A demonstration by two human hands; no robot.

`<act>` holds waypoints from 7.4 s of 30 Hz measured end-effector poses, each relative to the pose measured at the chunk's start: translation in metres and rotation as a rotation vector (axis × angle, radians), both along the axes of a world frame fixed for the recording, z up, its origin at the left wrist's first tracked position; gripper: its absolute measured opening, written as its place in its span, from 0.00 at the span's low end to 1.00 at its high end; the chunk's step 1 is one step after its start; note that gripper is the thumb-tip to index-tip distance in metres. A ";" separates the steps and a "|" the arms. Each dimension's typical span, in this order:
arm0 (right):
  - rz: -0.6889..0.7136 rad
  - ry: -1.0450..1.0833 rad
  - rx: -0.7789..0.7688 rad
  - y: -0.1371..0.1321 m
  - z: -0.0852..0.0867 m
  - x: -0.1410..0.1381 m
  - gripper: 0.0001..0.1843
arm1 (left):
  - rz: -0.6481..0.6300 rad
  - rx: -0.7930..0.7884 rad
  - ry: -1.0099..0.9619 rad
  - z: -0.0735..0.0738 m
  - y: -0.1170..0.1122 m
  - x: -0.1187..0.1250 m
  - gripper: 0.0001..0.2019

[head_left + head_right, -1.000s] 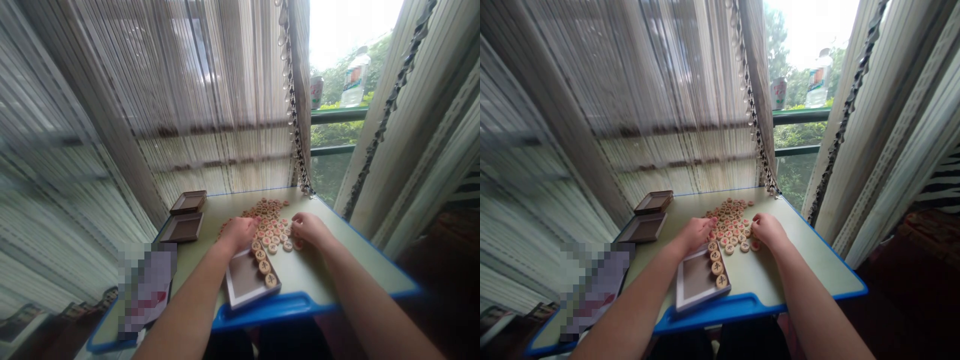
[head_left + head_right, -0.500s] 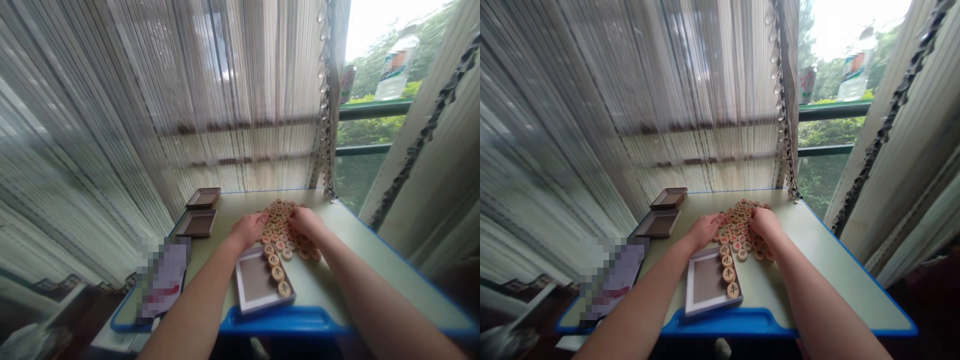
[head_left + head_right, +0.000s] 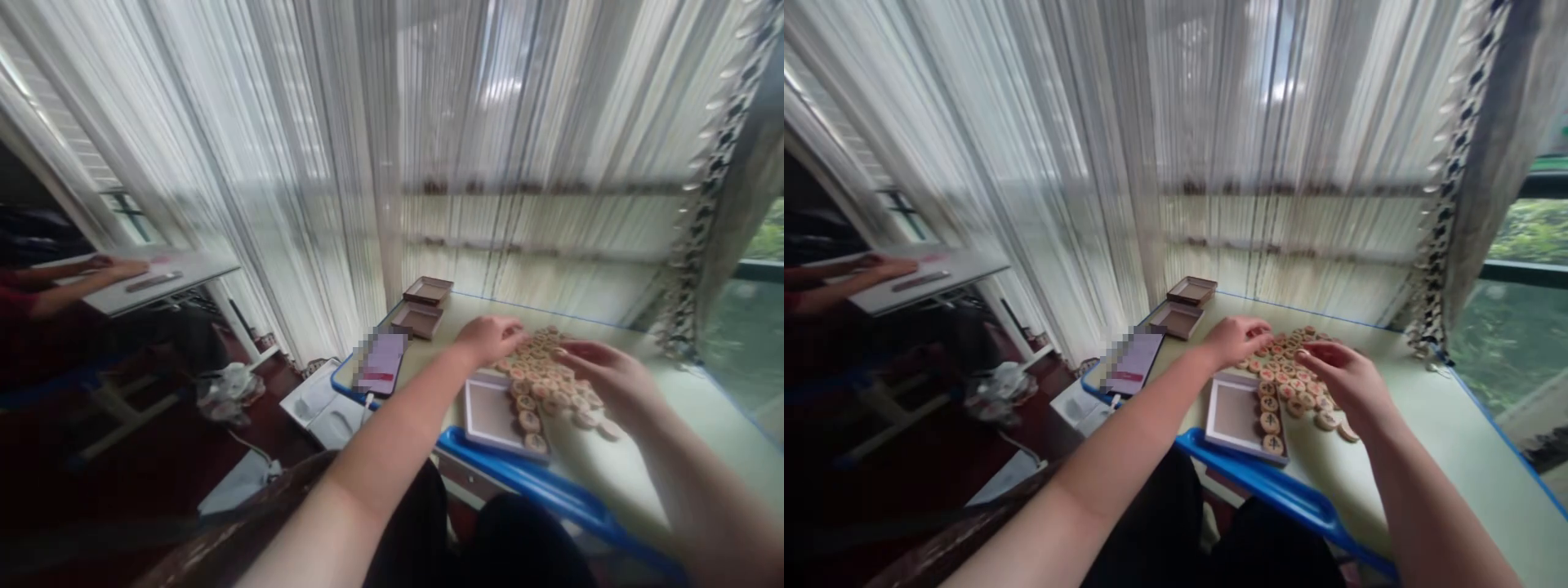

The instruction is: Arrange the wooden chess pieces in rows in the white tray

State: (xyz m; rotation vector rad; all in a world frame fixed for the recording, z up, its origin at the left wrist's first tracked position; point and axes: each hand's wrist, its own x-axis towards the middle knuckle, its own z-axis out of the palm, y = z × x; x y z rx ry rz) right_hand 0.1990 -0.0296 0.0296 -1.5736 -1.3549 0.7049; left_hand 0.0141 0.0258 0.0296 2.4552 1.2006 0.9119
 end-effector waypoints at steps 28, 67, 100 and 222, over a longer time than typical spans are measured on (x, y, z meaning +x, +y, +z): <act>0.038 0.190 0.430 -0.070 -0.066 -0.032 0.17 | -0.017 0.436 -0.153 -0.041 -0.095 -0.015 0.13; 0.146 0.052 0.184 -0.084 -0.058 -0.032 0.19 | 0.060 0.374 0.011 -0.068 -0.110 -0.017 0.10; -0.158 -0.363 0.305 0.064 -0.056 0.059 0.14 | -0.008 0.075 0.089 -0.005 0.086 0.040 0.10; -0.055 -0.883 0.185 0.060 -0.053 0.030 0.16 | -0.294 -0.219 -0.058 -0.042 0.113 0.066 0.08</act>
